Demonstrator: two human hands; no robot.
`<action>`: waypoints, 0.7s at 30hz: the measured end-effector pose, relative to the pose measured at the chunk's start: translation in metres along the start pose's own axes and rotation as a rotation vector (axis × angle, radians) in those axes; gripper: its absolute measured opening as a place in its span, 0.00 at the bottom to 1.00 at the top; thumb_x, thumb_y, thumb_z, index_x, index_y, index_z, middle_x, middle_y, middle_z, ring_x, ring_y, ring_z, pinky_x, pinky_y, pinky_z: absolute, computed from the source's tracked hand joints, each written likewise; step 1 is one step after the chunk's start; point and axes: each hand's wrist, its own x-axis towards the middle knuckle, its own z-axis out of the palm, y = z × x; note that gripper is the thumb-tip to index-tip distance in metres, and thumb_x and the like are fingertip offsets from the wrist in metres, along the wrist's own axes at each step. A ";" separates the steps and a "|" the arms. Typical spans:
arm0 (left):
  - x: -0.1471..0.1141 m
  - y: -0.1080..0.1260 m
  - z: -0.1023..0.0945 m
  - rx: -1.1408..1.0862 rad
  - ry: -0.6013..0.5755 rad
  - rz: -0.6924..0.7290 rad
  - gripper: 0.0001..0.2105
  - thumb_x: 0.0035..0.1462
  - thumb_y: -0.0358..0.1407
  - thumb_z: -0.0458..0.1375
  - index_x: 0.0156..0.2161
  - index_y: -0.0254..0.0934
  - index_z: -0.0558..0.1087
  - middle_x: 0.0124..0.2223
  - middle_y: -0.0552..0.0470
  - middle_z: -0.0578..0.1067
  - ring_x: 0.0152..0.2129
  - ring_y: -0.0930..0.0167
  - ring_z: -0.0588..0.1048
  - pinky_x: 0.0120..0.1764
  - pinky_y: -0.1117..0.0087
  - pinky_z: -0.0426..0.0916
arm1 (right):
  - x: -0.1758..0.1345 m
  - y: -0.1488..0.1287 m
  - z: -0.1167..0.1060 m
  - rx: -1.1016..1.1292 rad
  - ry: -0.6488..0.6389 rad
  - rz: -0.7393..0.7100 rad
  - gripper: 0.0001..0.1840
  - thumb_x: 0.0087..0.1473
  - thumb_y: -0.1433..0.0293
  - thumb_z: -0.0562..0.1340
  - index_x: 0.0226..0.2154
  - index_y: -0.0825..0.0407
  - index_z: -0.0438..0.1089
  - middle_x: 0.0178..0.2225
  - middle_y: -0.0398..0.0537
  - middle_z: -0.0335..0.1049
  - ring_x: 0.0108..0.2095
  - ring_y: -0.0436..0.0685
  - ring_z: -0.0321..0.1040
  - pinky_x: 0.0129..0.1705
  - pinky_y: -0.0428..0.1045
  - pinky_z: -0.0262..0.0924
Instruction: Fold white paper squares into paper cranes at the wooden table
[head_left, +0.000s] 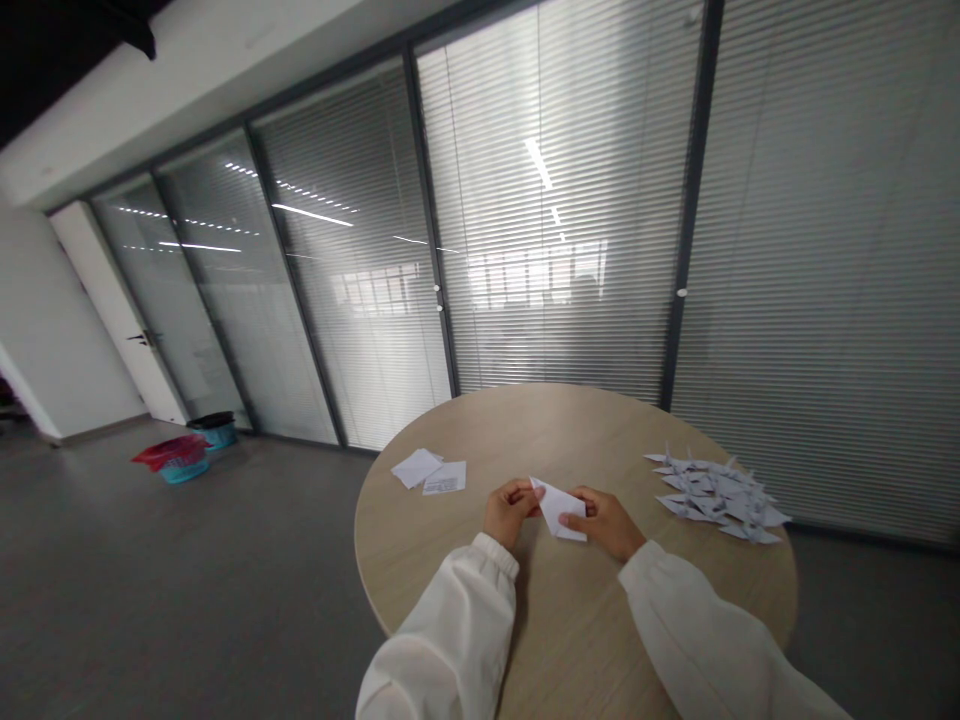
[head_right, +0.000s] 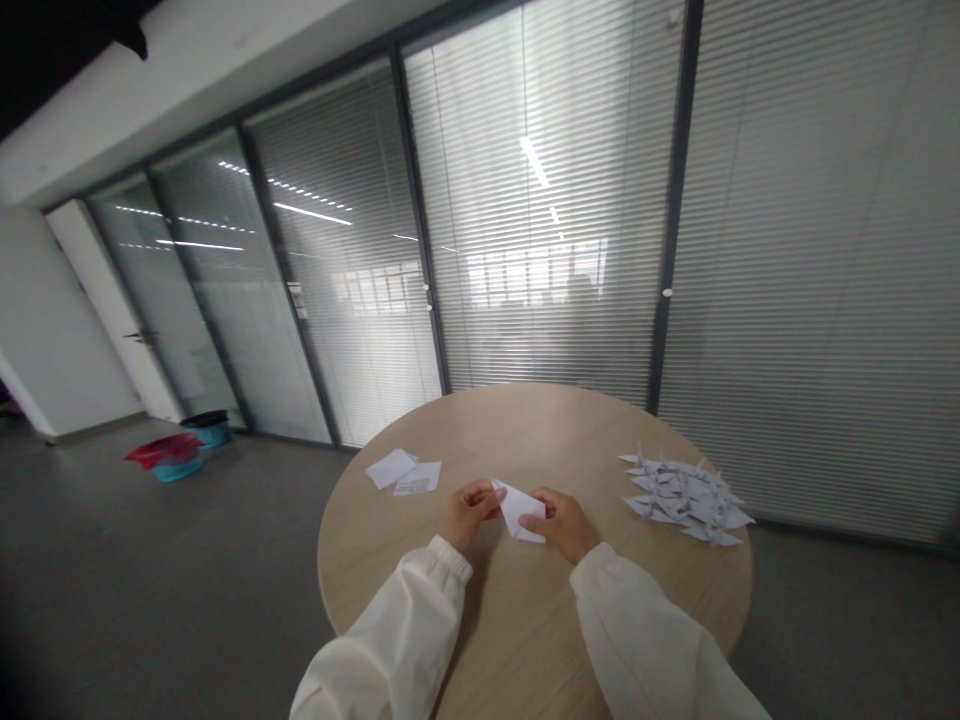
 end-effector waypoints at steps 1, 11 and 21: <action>0.000 0.000 0.000 -0.003 -0.003 0.000 0.16 0.33 0.41 0.66 0.26 0.30 0.72 0.24 0.50 0.74 0.21 0.73 0.72 0.27 0.73 0.68 | 0.000 0.000 0.000 -0.016 -0.004 0.005 0.16 0.37 0.65 0.65 0.30 0.57 0.68 0.26 0.45 0.71 0.27 0.53 0.67 0.28 0.46 0.60; -0.001 0.004 0.003 -0.017 0.071 0.007 0.16 0.30 0.40 0.67 0.25 0.31 0.72 0.22 0.51 0.74 0.19 0.74 0.72 0.25 0.73 0.68 | -0.001 -0.001 0.000 -0.149 0.005 0.014 0.14 0.38 0.63 0.64 0.26 0.58 0.69 0.21 0.42 0.67 0.22 0.49 0.62 0.24 0.43 0.55; -0.002 0.005 0.003 -0.004 0.080 0.061 0.16 0.31 0.42 0.66 0.22 0.30 0.73 0.20 0.52 0.72 0.17 0.75 0.70 0.24 0.74 0.66 | -0.002 -0.001 -0.001 -0.200 -0.025 0.016 0.14 0.38 0.63 0.63 0.25 0.59 0.70 0.19 0.42 0.66 0.20 0.48 0.60 0.22 0.42 0.52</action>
